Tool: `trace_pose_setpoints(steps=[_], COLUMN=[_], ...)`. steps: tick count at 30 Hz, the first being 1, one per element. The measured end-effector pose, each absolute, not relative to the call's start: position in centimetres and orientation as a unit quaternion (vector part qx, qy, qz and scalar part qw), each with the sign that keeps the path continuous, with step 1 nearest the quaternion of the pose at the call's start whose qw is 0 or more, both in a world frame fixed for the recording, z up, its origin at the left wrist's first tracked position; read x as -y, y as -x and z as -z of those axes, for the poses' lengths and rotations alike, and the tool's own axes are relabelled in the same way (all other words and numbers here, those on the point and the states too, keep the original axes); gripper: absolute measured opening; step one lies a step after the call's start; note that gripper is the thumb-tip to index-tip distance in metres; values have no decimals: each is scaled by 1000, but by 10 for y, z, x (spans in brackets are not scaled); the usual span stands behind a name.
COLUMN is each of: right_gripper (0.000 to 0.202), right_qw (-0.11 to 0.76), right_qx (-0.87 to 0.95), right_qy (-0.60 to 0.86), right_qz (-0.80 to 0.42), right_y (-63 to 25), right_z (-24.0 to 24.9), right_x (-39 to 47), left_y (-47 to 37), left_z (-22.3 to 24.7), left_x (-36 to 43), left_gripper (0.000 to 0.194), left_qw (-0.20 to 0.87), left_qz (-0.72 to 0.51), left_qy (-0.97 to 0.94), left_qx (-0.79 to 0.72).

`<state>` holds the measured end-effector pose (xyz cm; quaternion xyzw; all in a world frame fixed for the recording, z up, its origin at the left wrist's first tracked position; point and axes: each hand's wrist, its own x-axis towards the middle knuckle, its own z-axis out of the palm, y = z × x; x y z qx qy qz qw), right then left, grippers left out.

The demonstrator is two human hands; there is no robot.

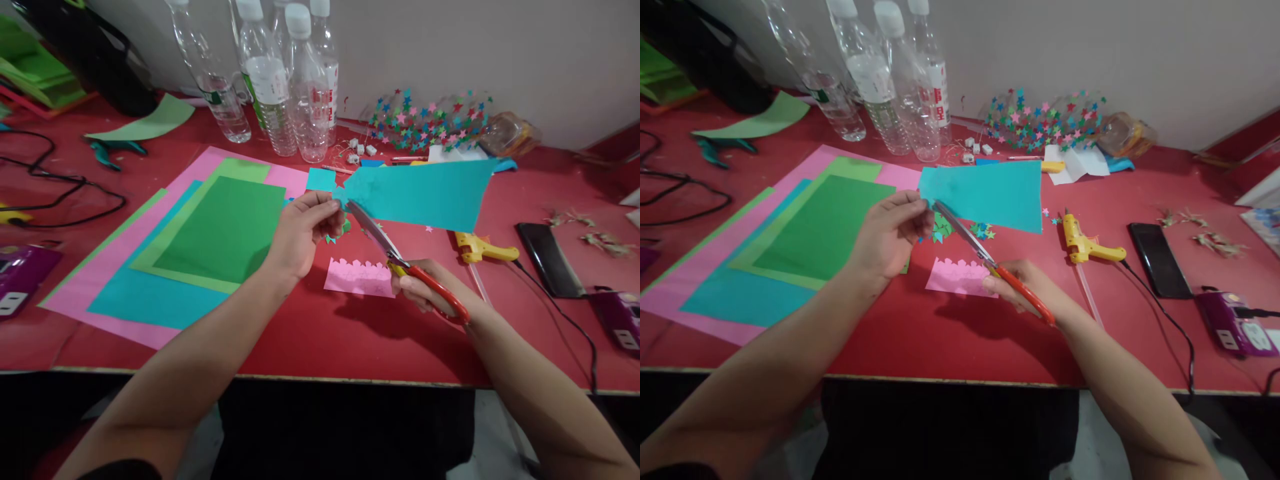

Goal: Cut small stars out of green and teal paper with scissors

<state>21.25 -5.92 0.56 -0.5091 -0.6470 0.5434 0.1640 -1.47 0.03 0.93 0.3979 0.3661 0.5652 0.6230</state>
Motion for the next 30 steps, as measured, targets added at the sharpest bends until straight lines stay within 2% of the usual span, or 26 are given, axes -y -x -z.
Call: trace_pose_setpoints(steps=[12,21,30], right_gripper=[56,57,55], right_qw=[177,168,175], right_qx=[650,636,638], right_qy=[454,477,467], right_qz=[-583,-582,-586], right_y=[-216,-216,-211], right_z=[-2,-6,-7], right_x=[59,58,59], left_y=[13,17,13], left_z=[-10,-11,-5], left_x=[3,0,2], left_gripper=[11,11,11], left_qw=[663,579,606], left_qz=[-523,-566,-540], left_qy=[-402,-445,-452], left_qx=[-354,-383,-369])
